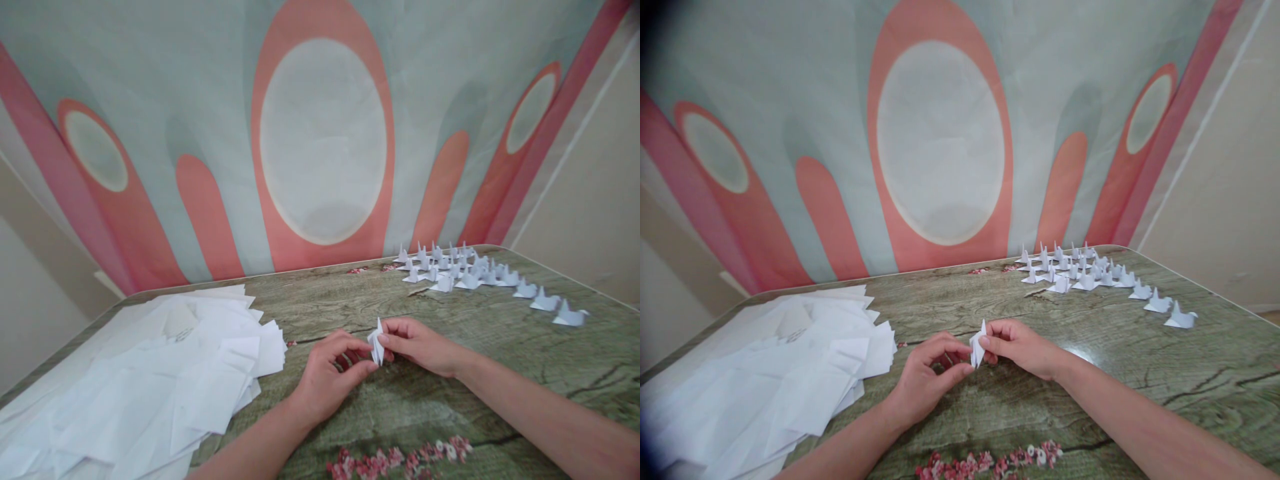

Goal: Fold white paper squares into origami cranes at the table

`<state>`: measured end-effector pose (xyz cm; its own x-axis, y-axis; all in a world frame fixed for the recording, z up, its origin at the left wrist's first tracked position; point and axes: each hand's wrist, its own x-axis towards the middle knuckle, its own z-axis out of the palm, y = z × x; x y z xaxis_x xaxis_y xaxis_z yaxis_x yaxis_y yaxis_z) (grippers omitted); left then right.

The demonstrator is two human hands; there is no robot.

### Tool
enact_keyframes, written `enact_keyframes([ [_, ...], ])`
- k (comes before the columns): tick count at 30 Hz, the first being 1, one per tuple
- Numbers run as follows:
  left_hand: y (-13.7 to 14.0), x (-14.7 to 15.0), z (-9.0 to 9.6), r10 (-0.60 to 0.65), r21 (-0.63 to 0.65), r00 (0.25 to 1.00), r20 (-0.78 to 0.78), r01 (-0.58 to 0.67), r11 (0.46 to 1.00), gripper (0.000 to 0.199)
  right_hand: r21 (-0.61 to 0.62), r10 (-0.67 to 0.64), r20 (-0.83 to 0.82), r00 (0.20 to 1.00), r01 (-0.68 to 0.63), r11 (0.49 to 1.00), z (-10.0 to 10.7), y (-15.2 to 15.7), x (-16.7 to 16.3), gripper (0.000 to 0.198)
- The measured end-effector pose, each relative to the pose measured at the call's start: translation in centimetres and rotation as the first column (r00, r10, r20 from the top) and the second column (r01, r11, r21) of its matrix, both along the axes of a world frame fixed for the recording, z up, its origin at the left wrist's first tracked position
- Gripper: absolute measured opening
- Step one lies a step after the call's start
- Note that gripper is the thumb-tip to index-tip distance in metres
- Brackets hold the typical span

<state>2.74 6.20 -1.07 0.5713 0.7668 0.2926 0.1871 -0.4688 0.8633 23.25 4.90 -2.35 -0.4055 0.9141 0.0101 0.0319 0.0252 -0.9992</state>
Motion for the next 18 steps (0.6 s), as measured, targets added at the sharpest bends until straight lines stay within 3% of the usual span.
enact_keyframes([
  [7, -0.14, 0.06, -0.04, 0.003, 0.009, 1.000, 0.005, -0.003, 1.000, 0.017, -0.010, 0.012, -0.031, 0.999, -0.012, 1.000, -0.33, 0.00, 0.13, 0.029],
  [14, -0.31, 0.08, 0.31, 0.014, 0.188, 0.996, 0.084, -0.030, 0.982, 0.013, -0.017, 0.018, -0.082, 0.996, -0.020, 1.000, -0.81, 0.13, 0.33, 0.027],
  [18, -0.26, 0.06, 0.26, 0.041, 0.189, 0.993, 0.107, -0.061, 0.980, 0.016, -0.037, 0.006, -0.096, 0.995, -0.010, 0.999, -0.58, 0.04, 0.09, 0.029],
])
